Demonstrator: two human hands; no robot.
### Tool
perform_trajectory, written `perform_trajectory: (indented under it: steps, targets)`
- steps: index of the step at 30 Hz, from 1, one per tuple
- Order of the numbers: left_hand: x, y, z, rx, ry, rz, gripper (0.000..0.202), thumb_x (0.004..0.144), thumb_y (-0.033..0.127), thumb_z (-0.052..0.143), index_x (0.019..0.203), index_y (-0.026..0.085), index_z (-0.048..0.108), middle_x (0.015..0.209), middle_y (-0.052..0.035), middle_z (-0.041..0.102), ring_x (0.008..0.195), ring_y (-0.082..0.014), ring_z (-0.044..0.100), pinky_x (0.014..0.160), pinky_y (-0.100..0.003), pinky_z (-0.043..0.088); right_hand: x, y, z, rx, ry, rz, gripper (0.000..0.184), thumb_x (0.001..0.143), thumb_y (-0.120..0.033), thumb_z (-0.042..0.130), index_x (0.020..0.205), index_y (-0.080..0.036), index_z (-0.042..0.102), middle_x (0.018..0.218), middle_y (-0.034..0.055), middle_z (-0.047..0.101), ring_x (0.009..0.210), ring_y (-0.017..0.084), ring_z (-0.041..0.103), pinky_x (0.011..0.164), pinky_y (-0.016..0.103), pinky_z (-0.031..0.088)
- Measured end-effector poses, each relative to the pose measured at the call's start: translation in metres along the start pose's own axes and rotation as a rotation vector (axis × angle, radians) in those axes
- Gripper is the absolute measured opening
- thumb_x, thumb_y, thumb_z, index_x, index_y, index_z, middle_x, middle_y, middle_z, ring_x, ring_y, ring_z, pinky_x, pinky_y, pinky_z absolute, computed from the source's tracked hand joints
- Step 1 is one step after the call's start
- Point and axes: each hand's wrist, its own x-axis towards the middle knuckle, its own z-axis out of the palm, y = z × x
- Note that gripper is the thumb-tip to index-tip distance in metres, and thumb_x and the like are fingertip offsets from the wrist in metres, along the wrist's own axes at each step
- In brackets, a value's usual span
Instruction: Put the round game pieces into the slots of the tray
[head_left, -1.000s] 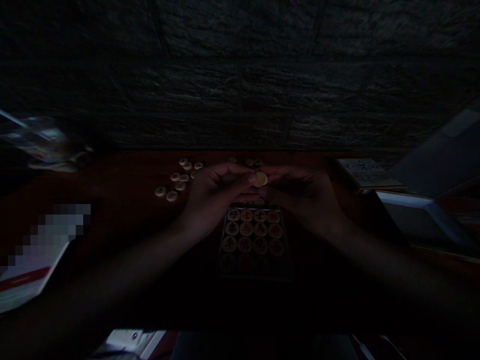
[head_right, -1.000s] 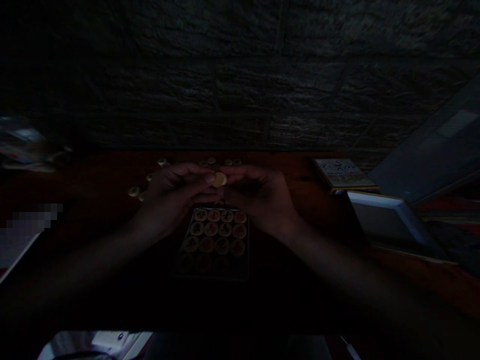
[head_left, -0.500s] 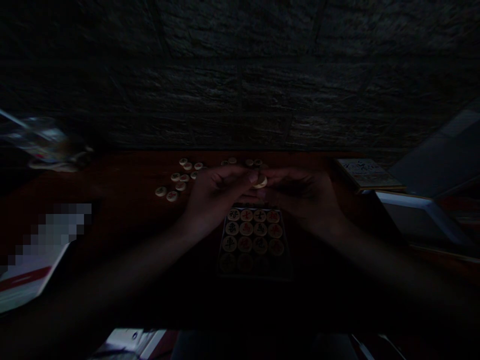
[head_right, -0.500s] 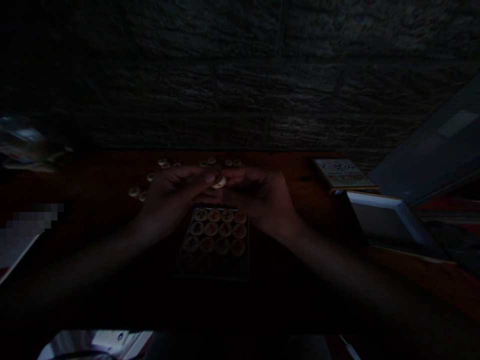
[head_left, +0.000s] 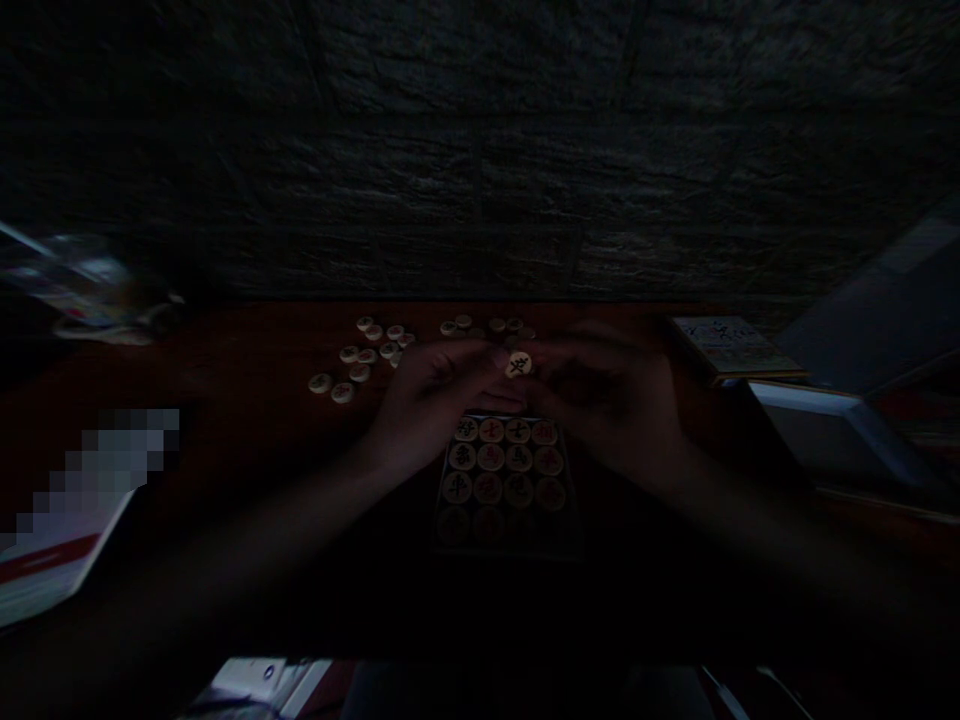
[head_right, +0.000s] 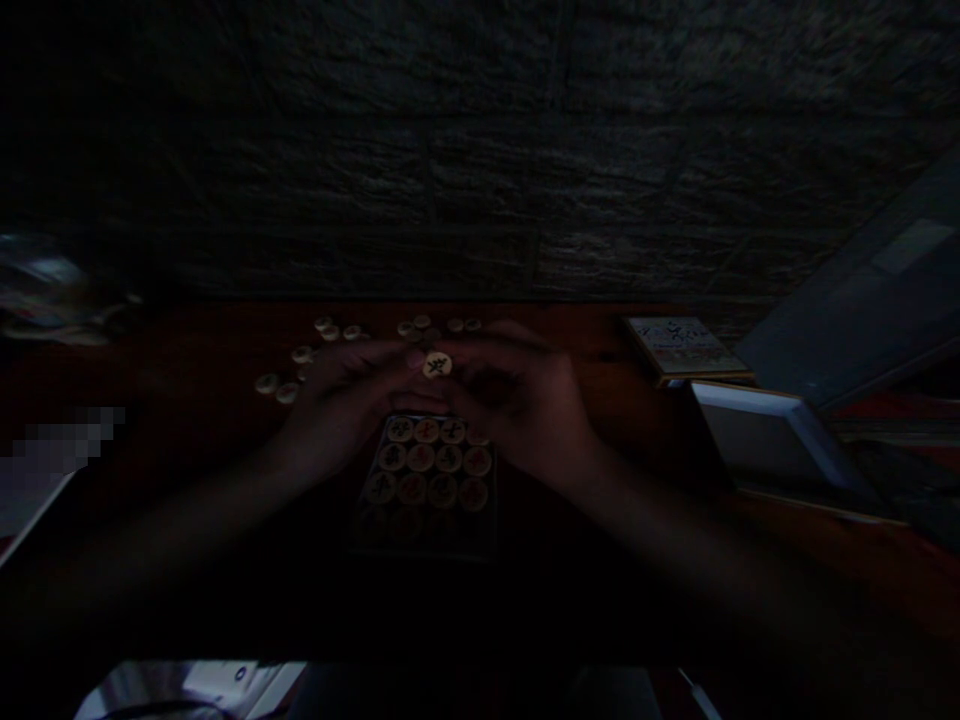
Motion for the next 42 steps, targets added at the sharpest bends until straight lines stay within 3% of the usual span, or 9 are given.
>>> perform_trajectory:
  steps: [10, 14, 19, 28, 31, 34, 39, 42]
  targets:
    - [-0.002, 0.003, 0.002, 0.025, 0.011, 0.013, 0.021, 0.086, 0.037, 0.083, 0.091, 0.018, 0.076, 0.09, -0.0056, 0.081, 0.079, -0.0202, 0.08, 0.078, -0.032, 0.069, 0.003, -0.005, -0.005, -0.169, -0.032, -0.097, 0.026, 0.086, -0.035, 0.084, 0.112, -0.03, 0.083, 0.093, 0.0041, 0.077, 0.08, 0.021, 0.07, 0.07, 0.033, 0.056]
    - [-0.003, 0.004, 0.003, 0.037, 0.023, 0.035, 0.017, 0.086, 0.034, 0.083, 0.089, 0.019, 0.075, 0.088, -0.0045, 0.081, 0.076, -0.0194, 0.08, 0.077, -0.031, 0.069, 0.002, -0.008, -0.005, -0.17, -0.049, -0.095, 0.027, 0.086, -0.031, 0.084, 0.113, -0.03, 0.082, 0.089, 0.0029, 0.078, 0.076, 0.021, 0.071, 0.071, 0.033, 0.056]
    - [-0.002, 0.004, 0.001, 0.065, 0.028, 0.07, 0.018, 0.086, 0.035, 0.082, 0.093, 0.02, 0.075, 0.087, -0.0045, 0.081, 0.08, -0.0217, 0.08, 0.074, -0.032, 0.068, 0.001, -0.01, -0.006, -0.148, -0.065, -0.026, 0.026, 0.087, -0.028, 0.082, 0.112, -0.029, 0.08, 0.091, 0.0009, 0.081, 0.078, 0.021, 0.075, 0.073, 0.034, 0.058]
    - [-0.002, 0.003, -0.004, 0.235, 0.099, 0.215, 0.019, 0.093, 0.038, 0.073, 0.09, 0.02, 0.078, 0.084, -0.0038, 0.079, 0.079, -0.0184, 0.077, 0.074, -0.027, 0.061, 0.007, -0.012, -0.011, -0.069, -0.154, 0.099, 0.02, 0.088, -0.032, 0.081, 0.104, -0.022, 0.079, 0.091, 0.002, 0.081, 0.07, 0.016, 0.072, 0.061, 0.026, 0.054]
    - [-0.002, 0.002, -0.004, 0.271, 0.126, 0.255, 0.018, 0.093, 0.036, 0.071, 0.087, 0.021, 0.077, 0.085, -0.004, 0.08, 0.08, -0.0192, 0.077, 0.075, -0.029, 0.06, 0.009, -0.019, -0.016, -0.071, -0.247, 0.119, 0.016, 0.086, -0.025, 0.081, 0.102, -0.023, 0.08, 0.089, 0.0007, 0.08, 0.071, 0.016, 0.071, 0.061, 0.026, 0.052]
    - [-0.002, 0.002, -0.004, 0.279, 0.123, 0.27, 0.017, 0.093, 0.034, 0.07, 0.085, 0.021, 0.077, 0.084, -0.004, 0.08, 0.08, -0.0192, 0.077, 0.076, -0.03, 0.06, 0.008, -0.03, -0.022, -0.065, -0.419, 0.174, 0.014, 0.085, -0.021, 0.08, 0.098, -0.023, 0.081, 0.087, -0.0004, 0.08, 0.07, 0.014, 0.069, 0.06, 0.024, 0.05]
    - [-0.002, 0.001, -0.005, 0.327, 0.083, 0.311, 0.018, 0.096, 0.033, 0.066, 0.087, 0.02, 0.076, 0.083, -0.0037, 0.079, 0.08, -0.0181, 0.076, 0.075, -0.027, 0.058, 0.003, -0.05, -0.03, -0.034, -0.738, 0.208, 0.013, 0.085, -0.024, 0.082, 0.098, -0.024, 0.081, 0.088, -0.0011, 0.08, 0.069, 0.013, 0.069, 0.059, 0.022, 0.05]
    - [-0.001, -0.001, -0.006, 0.353, 0.059, 0.34, 0.018, 0.097, 0.03, 0.064, 0.087, 0.02, 0.076, 0.087, -0.0035, 0.08, 0.085, -0.0171, 0.076, 0.078, -0.026, 0.057, -0.002, -0.052, -0.03, -0.025, -0.83, 0.188, 0.015, 0.085, -0.023, 0.082, 0.1, -0.024, 0.08, 0.092, -0.0011, 0.08, 0.077, 0.014, 0.072, 0.064, 0.022, 0.053]
